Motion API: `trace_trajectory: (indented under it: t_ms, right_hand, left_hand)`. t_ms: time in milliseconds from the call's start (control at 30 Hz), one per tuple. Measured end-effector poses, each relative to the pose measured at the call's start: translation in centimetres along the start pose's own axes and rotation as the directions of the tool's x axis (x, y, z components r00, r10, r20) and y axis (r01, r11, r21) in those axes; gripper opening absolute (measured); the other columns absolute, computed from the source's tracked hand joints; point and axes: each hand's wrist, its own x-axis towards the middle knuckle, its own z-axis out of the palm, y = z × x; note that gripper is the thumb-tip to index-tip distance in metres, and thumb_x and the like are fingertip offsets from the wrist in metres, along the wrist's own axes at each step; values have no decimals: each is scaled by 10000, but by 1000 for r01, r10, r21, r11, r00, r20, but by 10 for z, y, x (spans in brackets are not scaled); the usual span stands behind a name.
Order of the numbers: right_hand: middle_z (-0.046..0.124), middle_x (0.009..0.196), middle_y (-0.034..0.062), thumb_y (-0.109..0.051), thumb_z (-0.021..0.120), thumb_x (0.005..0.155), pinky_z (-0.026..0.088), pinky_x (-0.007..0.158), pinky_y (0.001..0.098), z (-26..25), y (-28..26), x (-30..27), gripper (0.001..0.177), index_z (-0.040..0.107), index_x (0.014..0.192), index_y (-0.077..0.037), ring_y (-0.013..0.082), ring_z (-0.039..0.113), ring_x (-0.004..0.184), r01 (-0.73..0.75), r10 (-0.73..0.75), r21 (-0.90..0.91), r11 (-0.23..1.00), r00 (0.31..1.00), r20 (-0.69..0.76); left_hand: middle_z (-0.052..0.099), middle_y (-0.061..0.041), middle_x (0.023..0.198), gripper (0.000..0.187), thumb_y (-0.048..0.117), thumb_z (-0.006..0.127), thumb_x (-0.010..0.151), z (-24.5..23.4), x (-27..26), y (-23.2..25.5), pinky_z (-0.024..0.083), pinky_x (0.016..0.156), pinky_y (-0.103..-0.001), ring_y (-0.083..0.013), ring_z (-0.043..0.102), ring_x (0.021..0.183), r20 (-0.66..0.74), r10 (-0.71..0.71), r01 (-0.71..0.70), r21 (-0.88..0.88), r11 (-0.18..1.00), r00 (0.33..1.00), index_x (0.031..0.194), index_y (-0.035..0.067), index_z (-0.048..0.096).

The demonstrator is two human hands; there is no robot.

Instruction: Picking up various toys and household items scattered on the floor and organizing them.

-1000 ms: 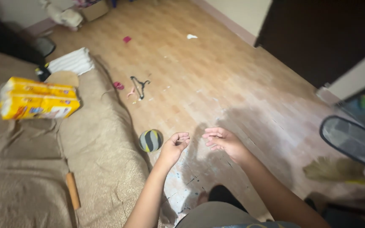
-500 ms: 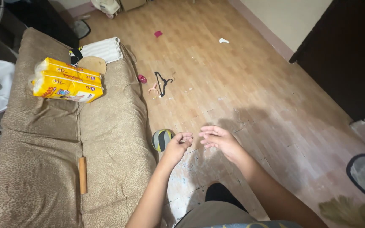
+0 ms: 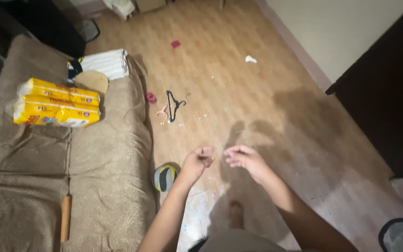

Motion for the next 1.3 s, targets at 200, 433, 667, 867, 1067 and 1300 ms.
trace_trajectory:
  t_ms: [200, 433, 667, 867, 1067, 1300]
  right_hand:
    - [755, 1145, 116, -182, 638, 977, 581, 831, 341, -15, -45, 84, 244, 702, 1128, -1, 204, 725, 983, -13, 15, -26, 1000, 999, 42]
    - [754, 1138, 99, -187, 647, 966, 573, 815, 326, 3, -68, 200, 244, 706, 1153, -40, 185, 704, 951, -93, 103, -86, 992, 987, 125]
    - [753, 1120, 109, -144, 653, 955, 593, 816, 341, 17, -101, 355, 243, 688, 1166, -30, 187, 725, 939, -31, 43, -86, 996, 989, 144]
    - [749, 1088, 107, -120, 663, 955, 592, 844, 356, 15, -140, 446, 220, 692, 1146, -14, 185, 722, 946, 17, -5, -90, 996, 991, 132]
    - [728, 1011, 85, -99, 692, 932, 589, 847, 374, 8, -144, 567, 191, 690, 1104, -14, 189, 705, 904, -113, 114, -21, 993, 993, 15]
    - [703, 964, 97, -88, 696, 929, 591, 817, 360, -10, -139, 744, 154, 687, 1062, -10, 213, 693, 856, -182, 182, -60, 981, 983, -5]
  left_hand:
    - [749, -80, 1002, 272, 160, 612, 989, 12, 34, 92, 538, 647, -278, -173, 734, 804, -142, -183, 169, -109, 980, 973, 1230, 41, 653]
    - [764, -34, 1075, 284, 172, 608, 987, -59, 93, 83, 540, 738, -279, -131, 735, 878, -307, -183, 179, -41, 983, 934, 1241, 62, 676]
    - [759, -42, 1057, 282, 149, 662, 959, -170, 213, 85, 540, 718, -269, -140, 721, 865, -360, -195, 188, -57, 981, 912, 1227, 63, 683]
    - [754, -67, 968, 299, 28, 601, 911, -238, 329, 98, 526, 671, -256, -142, 700, 817, -326, -51, 64, 31, 997, 944, 1176, 14, 738]
    - [743, -67, 981, 276, 98, 689, 929, -277, 426, 130, 526, 678, -256, -131, 700, 818, -363, -151, 139, -59, 989, 920, 1188, 7, 708]
    - [800, -78, 1002, 387, 32, 557, 862, -349, 521, 2, 566, 719, -245, -103, 748, 863, -507, -146, 212, 74, 975, 849, 1208, 35, 731]
